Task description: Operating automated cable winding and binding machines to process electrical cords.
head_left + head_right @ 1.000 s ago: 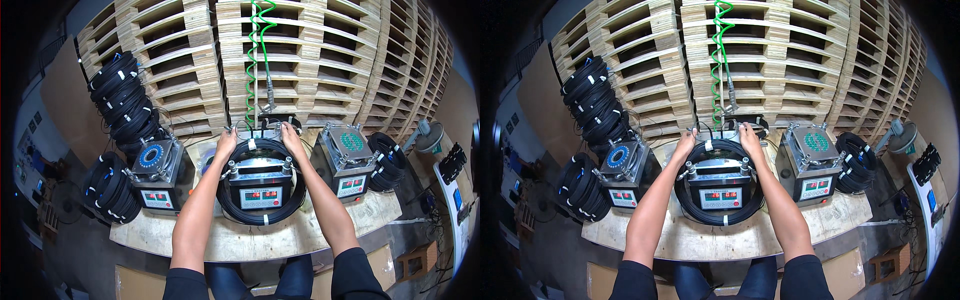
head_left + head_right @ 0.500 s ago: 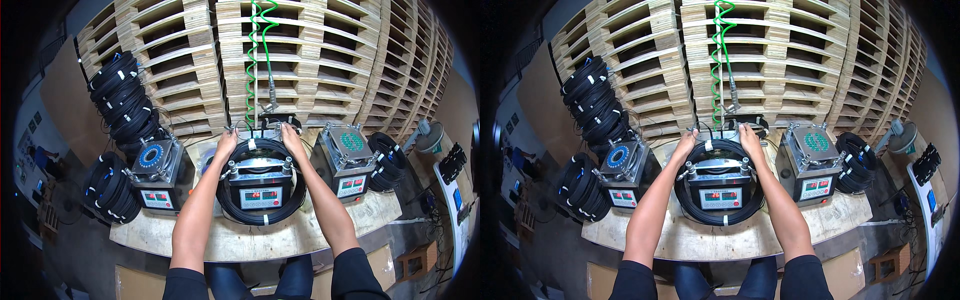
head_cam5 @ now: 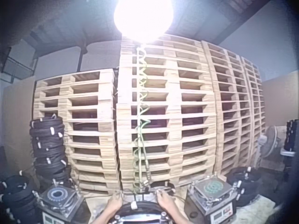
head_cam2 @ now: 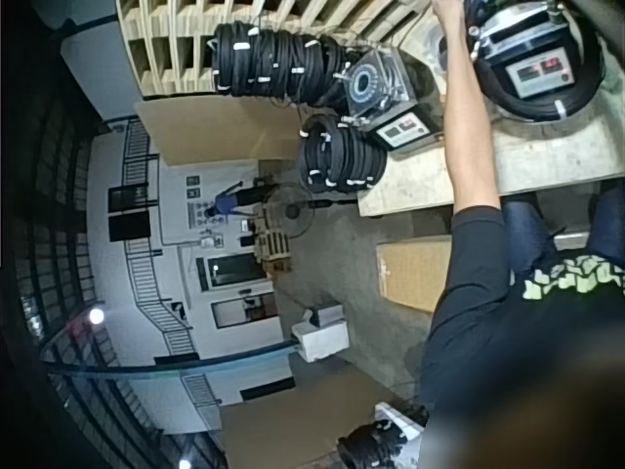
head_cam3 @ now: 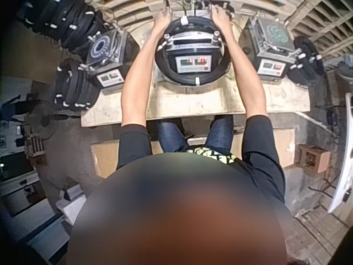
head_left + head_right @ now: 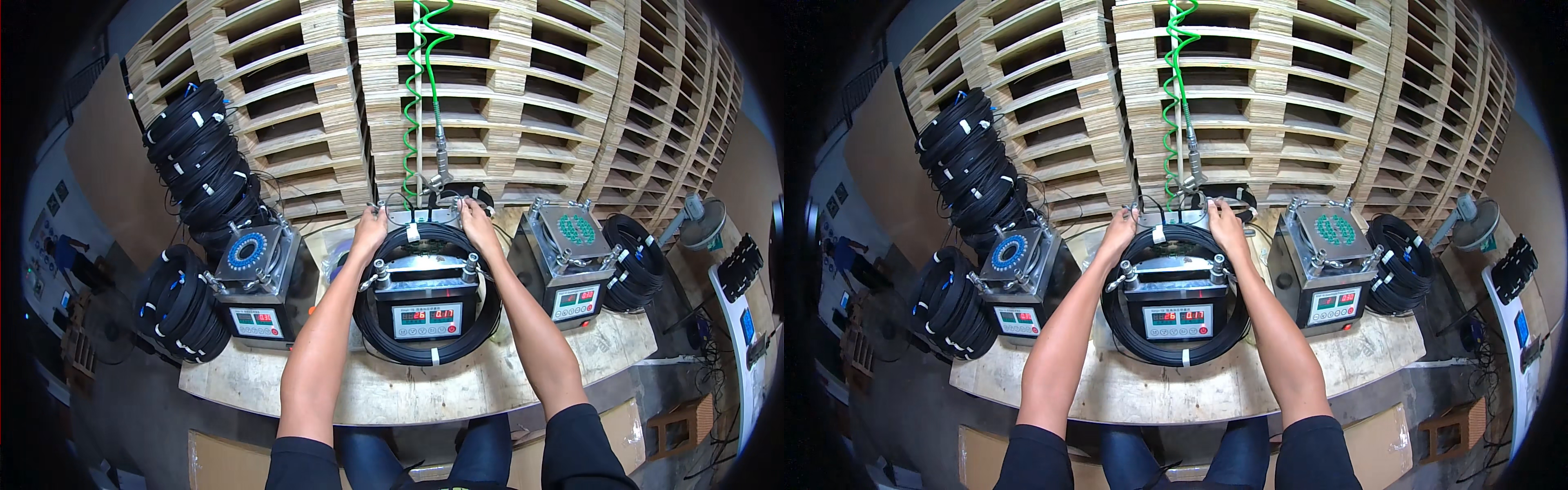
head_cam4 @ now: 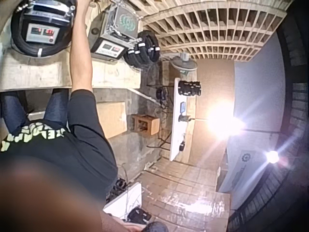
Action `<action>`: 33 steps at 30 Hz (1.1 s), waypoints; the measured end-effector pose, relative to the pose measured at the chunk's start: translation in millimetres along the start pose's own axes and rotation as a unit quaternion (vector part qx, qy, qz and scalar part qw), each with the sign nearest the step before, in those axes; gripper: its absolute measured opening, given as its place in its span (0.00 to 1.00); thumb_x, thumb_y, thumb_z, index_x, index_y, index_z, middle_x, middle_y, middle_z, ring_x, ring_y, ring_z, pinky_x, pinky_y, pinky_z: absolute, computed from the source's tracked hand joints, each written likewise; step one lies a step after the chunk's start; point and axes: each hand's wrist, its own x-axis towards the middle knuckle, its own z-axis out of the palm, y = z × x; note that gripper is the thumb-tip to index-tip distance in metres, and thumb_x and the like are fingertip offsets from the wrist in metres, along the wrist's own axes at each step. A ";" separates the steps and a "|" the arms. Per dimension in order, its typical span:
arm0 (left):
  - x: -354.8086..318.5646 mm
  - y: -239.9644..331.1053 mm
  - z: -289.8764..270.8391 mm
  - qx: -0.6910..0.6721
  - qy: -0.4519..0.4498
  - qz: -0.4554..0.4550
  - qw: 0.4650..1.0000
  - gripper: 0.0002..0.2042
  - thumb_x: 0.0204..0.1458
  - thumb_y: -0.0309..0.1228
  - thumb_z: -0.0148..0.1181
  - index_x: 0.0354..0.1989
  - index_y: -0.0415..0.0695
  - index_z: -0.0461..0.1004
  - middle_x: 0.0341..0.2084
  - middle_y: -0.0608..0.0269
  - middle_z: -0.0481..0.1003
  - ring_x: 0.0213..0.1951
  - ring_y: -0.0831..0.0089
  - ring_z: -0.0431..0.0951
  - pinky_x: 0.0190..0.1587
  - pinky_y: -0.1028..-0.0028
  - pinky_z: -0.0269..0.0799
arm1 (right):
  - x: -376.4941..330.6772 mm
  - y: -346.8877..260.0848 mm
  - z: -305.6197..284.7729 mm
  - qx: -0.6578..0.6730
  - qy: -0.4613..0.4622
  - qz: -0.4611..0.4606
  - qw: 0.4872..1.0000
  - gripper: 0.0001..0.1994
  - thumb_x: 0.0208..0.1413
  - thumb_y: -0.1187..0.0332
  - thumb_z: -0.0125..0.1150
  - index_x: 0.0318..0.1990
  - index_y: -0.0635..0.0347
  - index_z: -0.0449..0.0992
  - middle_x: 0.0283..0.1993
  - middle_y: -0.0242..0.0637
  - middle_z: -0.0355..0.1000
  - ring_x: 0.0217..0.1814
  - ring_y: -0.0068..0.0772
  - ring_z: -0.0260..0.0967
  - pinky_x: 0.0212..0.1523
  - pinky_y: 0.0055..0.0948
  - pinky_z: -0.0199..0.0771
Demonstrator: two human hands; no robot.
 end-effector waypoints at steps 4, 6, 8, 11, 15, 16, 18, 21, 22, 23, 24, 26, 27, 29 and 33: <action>5.3 -8.3 -4.7 -0.033 -0.070 -0.038 0.996 0.38 0.61 0.59 0.48 0.63 0.32 0.63 0.56 0.39 0.71 0.60 0.55 0.70 0.62 0.65 0.62 | -1.7 -0.4 3.0 -0.020 0.000 0.005 1.000 0.27 0.68 0.50 0.43 0.61 0.65 0.67 0.57 0.56 0.71 0.61 0.56 0.68 0.61 0.39 0.66; 7.0 -14.2 -3.5 -0.041 -0.061 -0.025 0.997 0.38 0.61 0.60 0.47 0.61 0.32 0.65 0.55 0.40 0.72 0.59 0.56 0.70 0.61 0.65 0.62 | 2.1 6.6 5.7 0.021 -0.025 -0.025 0.999 0.29 0.66 0.47 0.42 0.63 0.61 0.66 0.58 0.60 0.70 0.64 0.61 0.64 0.64 0.44 0.63; 8.3 -10.8 5.3 -0.029 -0.052 -0.029 0.998 0.38 0.60 0.60 0.47 0.61 0.32 0.65 0.55 0.40 0.72 0.59 0.56 0.70 0.61 0.65 0.62 | 10.8 24.6 5.8 0.035 -0.016 -0.043 0.998 0.28 0.66 0.48 0.42 0.63 0.61 0.66 0.58 0.59 0.70 0.64 0.61 0.64 0.64 0.44 0.63; 3.3 -6.4 4.4 0.002 -0.034 -0.044 0.998 0.38 0.60 0.60 0.49 0.61 0.33 0.65 0.55 0.40 0.72 0.59 0.54 0.71 0.61 0.65 0.63 | 10.2 26.1 8.2 0.056 -0.011 -0.062 0.996 0.27 0.66 0.49 0.43 0.62 0.61 0.67 0.57 0.59 0.71 0.63 0.59 0.66 0.63 0.42 0.64; -0.5 1.1 -1.2 0.030 -0.014 -0.041 0.999 0.35 0.60 0.54 0.50 0.64 0.35 0.61 0.55 0.33 0.70 0.60 0.45 0.70 0.60 0.60 0.65 | 4.7 14.6 5.1 0.067 -0.015 -0.043 0.997 0.26 0.66 0.50 0.43 0.62 0.61 0.67 0.55 0.59 0.72 0.61 0.58 0.68 0.62 0.41 0.65; 0.1 -0.1 -1.9 0.023 -0.007 -0.019 1.000 0.35 0.61 0.54 0.50 0.65 0.35 0.61 0.55 0.33 0.70 0.60 0.45 0.70 0.61 0.60 0.65 | 4.2 11.3 4.6 0.065 -0.008 -0.039 0.997 0.27 0.66 0.50 0.44 0.62 0.60 0.66 0.55 0.59 0.72 0.61 0.58 0.68 0.62 0.41 0.65; -0.2 -3.0 -2.6 0.016 0.003 0.003 1.000 0.34 0.61 0.53 0.49 0.65 0.35 0.60 0.55 0.33 0.70 0.60 0.45 0.70 0.61 0.60 0.65 | 0.8 5.9 3.9 0.062 -0.002 -0.038 0.997 0.27 0.66 0.50 0.44 0.63 0.59 0.66 0.55 0.60 0.72 0.61 0.58 0.68 0.62 0.41 0.65; 4.7 -9.3 -4.1 0.012 -0.016 -0.013 1.000 0.38 0.60 0.58 0.50 0.66 0.36 0.60 0.57 0.37 0.70 0.61 0.50 0.69 0.62 0.65 0.62 | -1.9 -0.5 4.9 0.047 -0.006 -0.025 0.999 0.28 0.65 0.49 0.43 0.63 0.59 0.66 0.55 0.61 0.72 0.61 0.60 0.67 0.62 0.43 0.64; 3.0 -9.4 -5.6 -0.002 -0.024 -0.019 1.000 0.39 0.60 0.59 0.49 0.67 0.36 0.59 0.58 0.37 0.69 0.62 0.51 0.68 0.63 0.65 0.61 | -5.8 -4.6 2.7 0.031 -0.008 -0.016 0.999 0.28 0.65 0.48 0.43 0.64 0.59 0.66 0.55 0.61 0.72 0.61 0.61 0.66 0.62 0.44 0.64; -0.5 1.3 -3.8 -0.018 -0.035 -0.022 0.999 0.40 0.60 0.60 0.48 0.67 0.35 0.58 0.59 0.37 0.68 0.63 0.51 0.67 0.64 0.65 0.60 | -4.2 -2.7 -1.9 0.014 -0.004 -0.006 1.000 0.28 0.65 0.48 0.42 0.64 0.58 0.65 0.55 0.61 0.71 0.62 0.62 0.66 0.63 0.45 0.63; -6.7 10.2 -2.8 -0.035 -0.061 -0.043 0.997 0.42 0.59 0.62 0.47 0.67 0.33 0.57 0.61 0.37 0.66 0.64 0.53 0.65 0.64 0.65 0.59 | -5.2 0.0 -4.7 0.010 0.002 -0.007 1.000 0.28 0.65 0.48 0.41 0.64 0.58 0.66 0.55 0.62 0.71 0.61 0.64 0.65 0.63 0.46 0.63; -5.3 7.2 -5.8 -0.045 -0.071 -0.040 0.996 0.42 0.59 0.62 0.47 0.66 0.32 0.58 0.61 0.37 0.66 0.64 0.53 0.65 0.64 0.65 0.59 | -4.7 2.3 -2.7 0.011 0.003 -0.024 1.000 0.28 0.66 0.49 0.41 0.63 0.59 0.66 0.56 0.61 0.71 0.61 0.64 0.65 0.63 0.46 0.63; -4.7 5.5 -7.6 -0.055 -0.083 -0.037 0.994 0.43 0.59 0.62 0.47 0.66 0.31 0.58 0.61 0.38 0.66 0.64 0.53 0.65 0.64 0.64 0.58 | -4.5 3.2 -0.5 0.011 0.005 -0.040 0.999 0.27 0.66 0.49 0.41 0.63 0.59 0.66 0.56 0.61 0.71 0.61 0.64 0.66 0.63 0.46 0.63; 2.3 -0.7 -7.3 -0.049 -0.085 -0.024 0.995 0.43 0.59 0.63 0.47 0.65 0.30 0.59 0.60 0.38 0.66 0.63 0.54 0.66 0.64 0.64 0.59 | 1.8 13.6 7.1 0.032 -0.008 -0.056 0.998 0.26 0.66 0.52 0.42 0.63 0.60 0.65 0.58 0.59 0.70 0.62 0.62 0.66 0.63 0.44 0.63; 0.0 -0.3 1.6 -0.029 -0.057 -0.043 0.997 0.41 0.59 0.61 0.49 0.65 0.32 0.60 0.58 0.39 0.69 0.62 0.53 0.68 0.63 0.65 0.61 | 9.8 30.6 6.5 0.053 -0.005 -0.084 0.995 0.25 0.66 0.54 0.43 0.64 0.61 0.64 0.57 0.60 0.70 0.61 0.61 0.67 0.62 0.42 0.65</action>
